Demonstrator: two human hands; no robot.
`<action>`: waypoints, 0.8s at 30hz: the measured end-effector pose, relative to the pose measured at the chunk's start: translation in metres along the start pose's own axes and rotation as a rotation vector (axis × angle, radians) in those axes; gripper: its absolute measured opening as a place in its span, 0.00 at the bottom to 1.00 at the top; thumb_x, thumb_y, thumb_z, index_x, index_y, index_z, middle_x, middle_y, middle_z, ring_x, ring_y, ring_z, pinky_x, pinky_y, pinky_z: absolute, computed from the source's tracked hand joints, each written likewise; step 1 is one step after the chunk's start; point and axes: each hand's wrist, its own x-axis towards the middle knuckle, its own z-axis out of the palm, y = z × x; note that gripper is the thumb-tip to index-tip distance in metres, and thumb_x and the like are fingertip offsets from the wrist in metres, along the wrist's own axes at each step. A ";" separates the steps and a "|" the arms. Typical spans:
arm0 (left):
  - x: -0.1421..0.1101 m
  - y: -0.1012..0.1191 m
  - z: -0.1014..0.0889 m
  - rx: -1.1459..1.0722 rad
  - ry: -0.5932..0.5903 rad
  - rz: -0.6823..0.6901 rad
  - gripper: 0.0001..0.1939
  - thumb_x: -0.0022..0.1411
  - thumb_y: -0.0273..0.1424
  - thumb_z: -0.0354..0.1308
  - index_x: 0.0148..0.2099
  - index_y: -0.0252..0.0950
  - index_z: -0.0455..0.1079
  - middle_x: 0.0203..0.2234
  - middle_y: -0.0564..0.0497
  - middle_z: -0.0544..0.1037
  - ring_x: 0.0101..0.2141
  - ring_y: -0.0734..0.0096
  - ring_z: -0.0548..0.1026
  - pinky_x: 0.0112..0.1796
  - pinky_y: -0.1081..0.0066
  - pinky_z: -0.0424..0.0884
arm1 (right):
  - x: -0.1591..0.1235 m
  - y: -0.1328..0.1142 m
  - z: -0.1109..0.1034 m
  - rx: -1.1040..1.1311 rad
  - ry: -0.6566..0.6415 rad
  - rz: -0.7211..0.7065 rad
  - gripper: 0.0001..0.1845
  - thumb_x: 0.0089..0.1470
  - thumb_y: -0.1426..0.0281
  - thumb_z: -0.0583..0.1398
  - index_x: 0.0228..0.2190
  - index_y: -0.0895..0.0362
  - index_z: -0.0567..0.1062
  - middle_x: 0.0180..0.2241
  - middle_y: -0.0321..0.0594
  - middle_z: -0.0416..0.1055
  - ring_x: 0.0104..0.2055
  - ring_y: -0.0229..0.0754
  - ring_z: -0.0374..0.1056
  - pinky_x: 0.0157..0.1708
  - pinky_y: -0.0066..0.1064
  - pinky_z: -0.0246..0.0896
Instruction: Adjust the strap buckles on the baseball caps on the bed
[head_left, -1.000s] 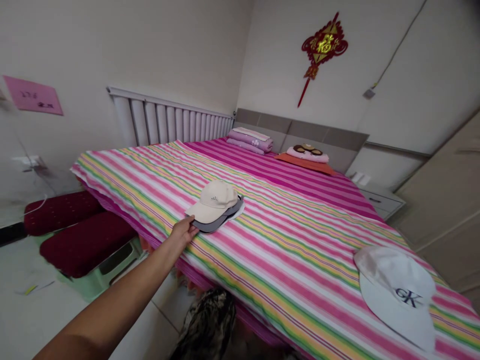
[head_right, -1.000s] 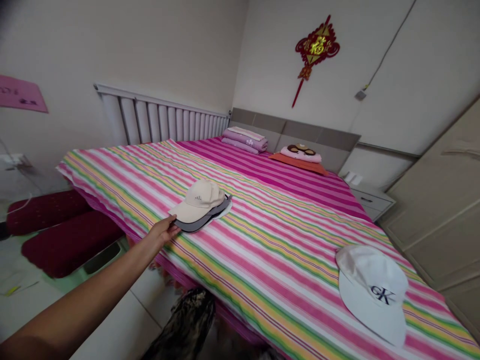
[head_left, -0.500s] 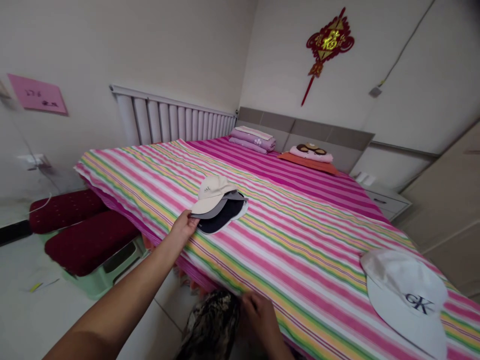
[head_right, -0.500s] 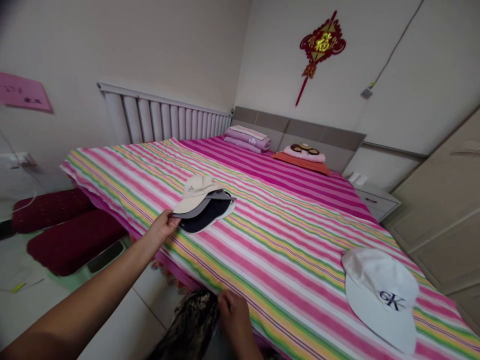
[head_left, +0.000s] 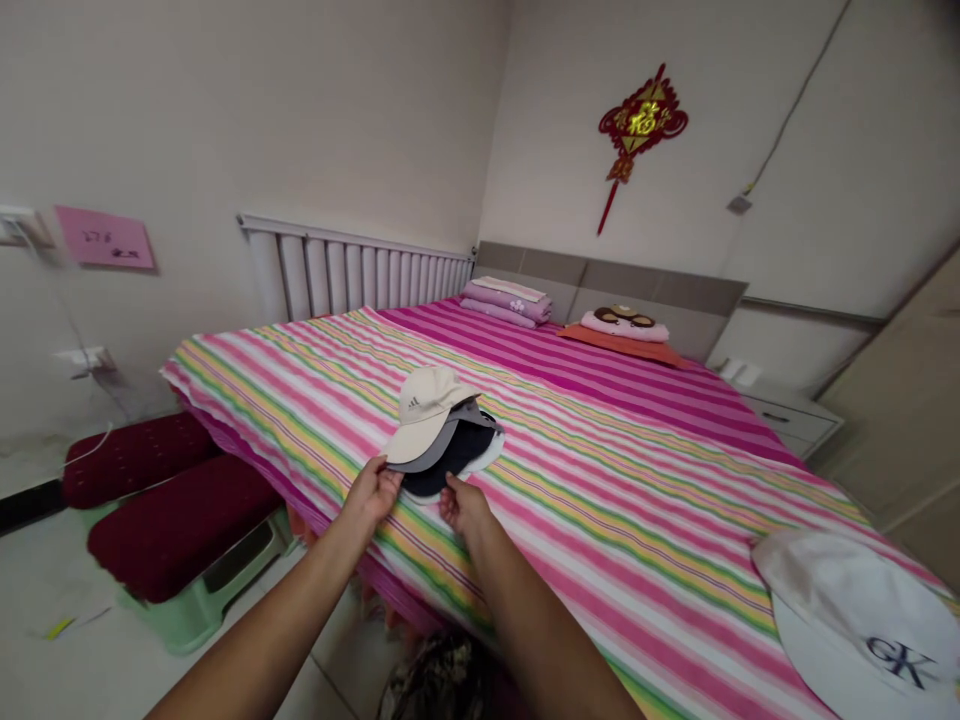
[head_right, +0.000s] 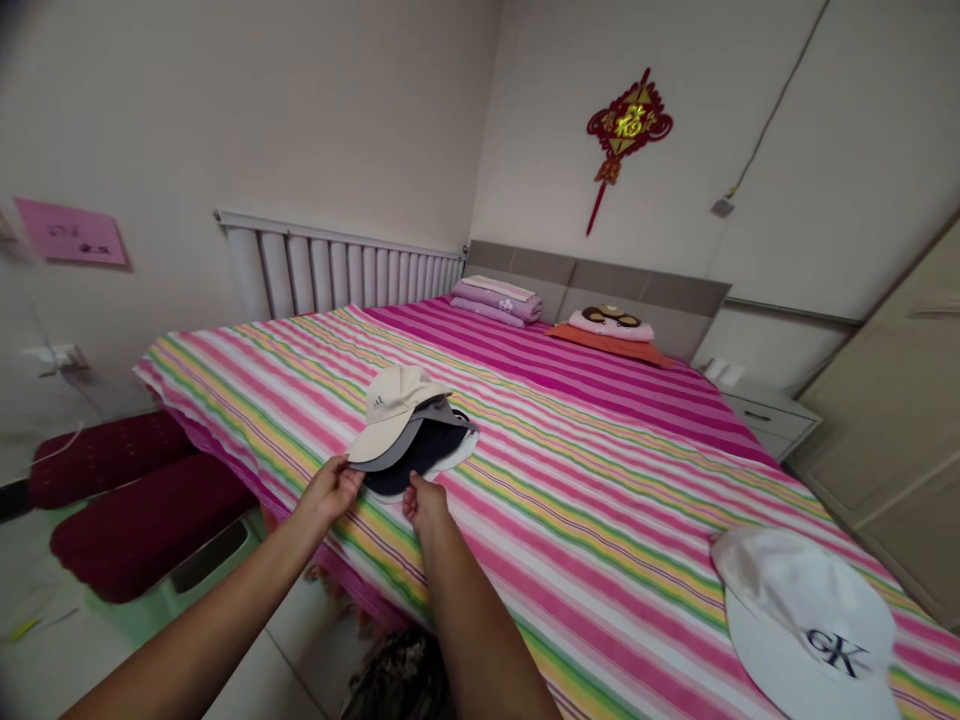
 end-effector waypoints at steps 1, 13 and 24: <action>0.000 0.000 0.001 -0.007 -0.011 -0.001 0.12 0.53 0.15 0.44 0.36 0.28 0.66 0.17 0.51 0.74 0.20 0.75 0.73 0.25 0.78 0.73 | 0.002 -0.004 0.003 -0.014 0.007 0.013 0.09 0.55 0.68 0.55 0.35 0.62 0.68 0.29 0.35 0.67 0.23 0.31 0.63 0.20 0.24 0.61; -0.015 0.045 0.026 -0.115 -0.126 0.108 0.13 0.55 0.16 0.43 0.34 0.31 0.67 0.15 0.54 0.73 0.18 0.79 0.72 0.24 0.83 0.70 | -0.042 -0.082 0.028 -0.030 -0.041 -0.420 0.06 0.51 0.73 0.58 0.24 0.61 0.67 0.17 0.26 0.60 0.14 0.27 0.54 0.14 0.20 0.52; 0.004 0.002 0.017 0.210 -0.173 0.105 0.10 0.53 0.17 0.46 0.34 0.29 0.67 0.20 0.49 0.75 0.22 0.75 0.73 0.28 0.76 0.71 | -0.134 -0.084 -0.133 0.360 0.352 -0.717 0.12 0.31 0.68 0.64 0.21 0.57 0.66 0.15 0.26 0.68 0.18 0.31 0.63 0.20 0.22 0.60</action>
